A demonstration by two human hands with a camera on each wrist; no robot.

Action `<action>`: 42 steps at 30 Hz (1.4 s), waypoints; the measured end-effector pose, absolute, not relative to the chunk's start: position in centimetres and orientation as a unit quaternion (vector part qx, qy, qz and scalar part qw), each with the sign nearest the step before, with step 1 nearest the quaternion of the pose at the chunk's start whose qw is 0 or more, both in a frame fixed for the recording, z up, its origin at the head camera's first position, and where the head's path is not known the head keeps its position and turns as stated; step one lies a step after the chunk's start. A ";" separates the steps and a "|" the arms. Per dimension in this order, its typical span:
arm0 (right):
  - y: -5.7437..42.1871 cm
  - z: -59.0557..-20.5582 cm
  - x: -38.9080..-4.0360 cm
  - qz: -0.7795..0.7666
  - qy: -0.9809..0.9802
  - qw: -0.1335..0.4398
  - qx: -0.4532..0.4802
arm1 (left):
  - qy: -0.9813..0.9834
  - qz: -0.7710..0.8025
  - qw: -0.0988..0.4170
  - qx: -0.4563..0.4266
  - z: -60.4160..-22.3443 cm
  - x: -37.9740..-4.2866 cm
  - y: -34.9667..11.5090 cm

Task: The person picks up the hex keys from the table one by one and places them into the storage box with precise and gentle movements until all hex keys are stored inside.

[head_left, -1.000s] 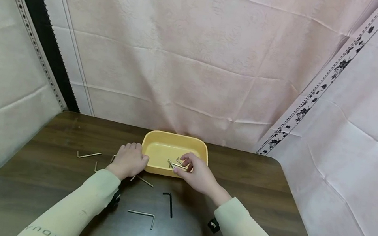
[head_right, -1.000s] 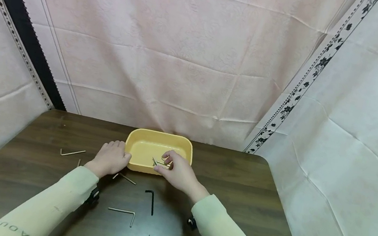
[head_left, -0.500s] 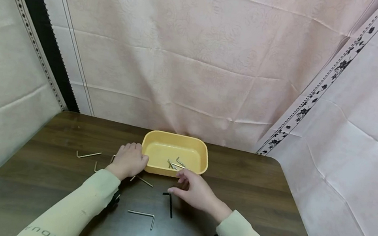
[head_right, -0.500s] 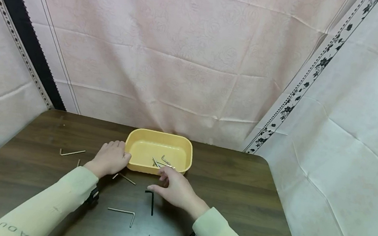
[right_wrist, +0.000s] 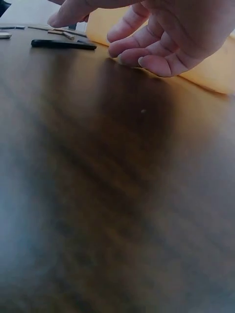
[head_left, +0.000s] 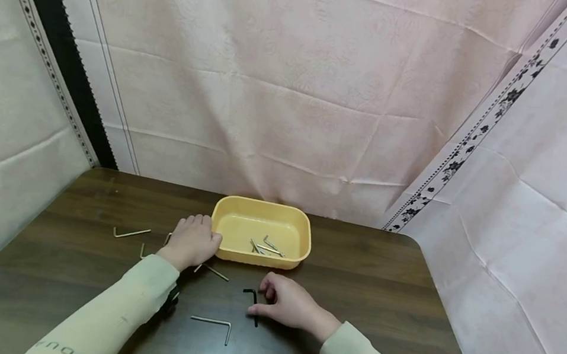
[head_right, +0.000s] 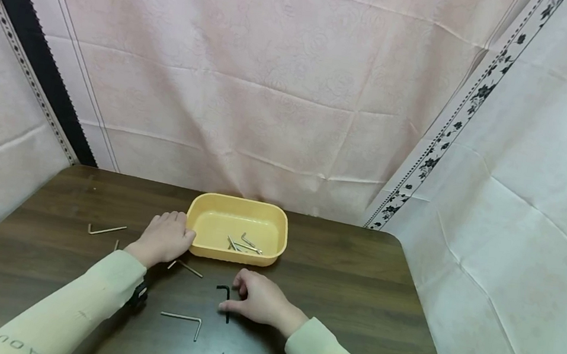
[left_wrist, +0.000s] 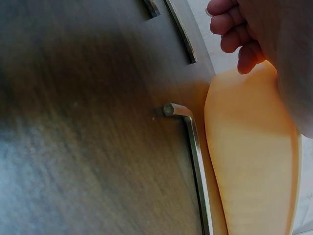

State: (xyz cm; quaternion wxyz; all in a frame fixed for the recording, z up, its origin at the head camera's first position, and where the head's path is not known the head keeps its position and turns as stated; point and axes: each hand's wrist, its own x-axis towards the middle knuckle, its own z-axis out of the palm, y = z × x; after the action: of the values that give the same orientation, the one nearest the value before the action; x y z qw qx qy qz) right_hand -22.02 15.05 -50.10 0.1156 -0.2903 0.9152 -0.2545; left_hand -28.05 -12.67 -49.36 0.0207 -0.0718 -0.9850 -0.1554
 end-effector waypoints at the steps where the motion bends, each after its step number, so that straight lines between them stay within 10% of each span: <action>1: 15.0 -50.2 -22.0 -0.249 0.917 0.116 -0.290 | -0.985 -0.156 0.022 -0.072 -49.4 -28.0 -12.7; 42: 15.4 -49.1 -22.1 -0.198 0.922 0.106 -0.317 | -0.983 -0.165 0.029 -0.071 -49.6 -28.2 -12.8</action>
State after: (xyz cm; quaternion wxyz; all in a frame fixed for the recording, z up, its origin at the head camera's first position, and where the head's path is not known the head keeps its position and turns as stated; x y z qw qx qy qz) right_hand -22.12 15.44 -49.05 0.1060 -0.3167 0.9215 -0.1981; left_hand -28.18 -12.78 -49.58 0.0294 -0.0707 -0.9833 -0.1654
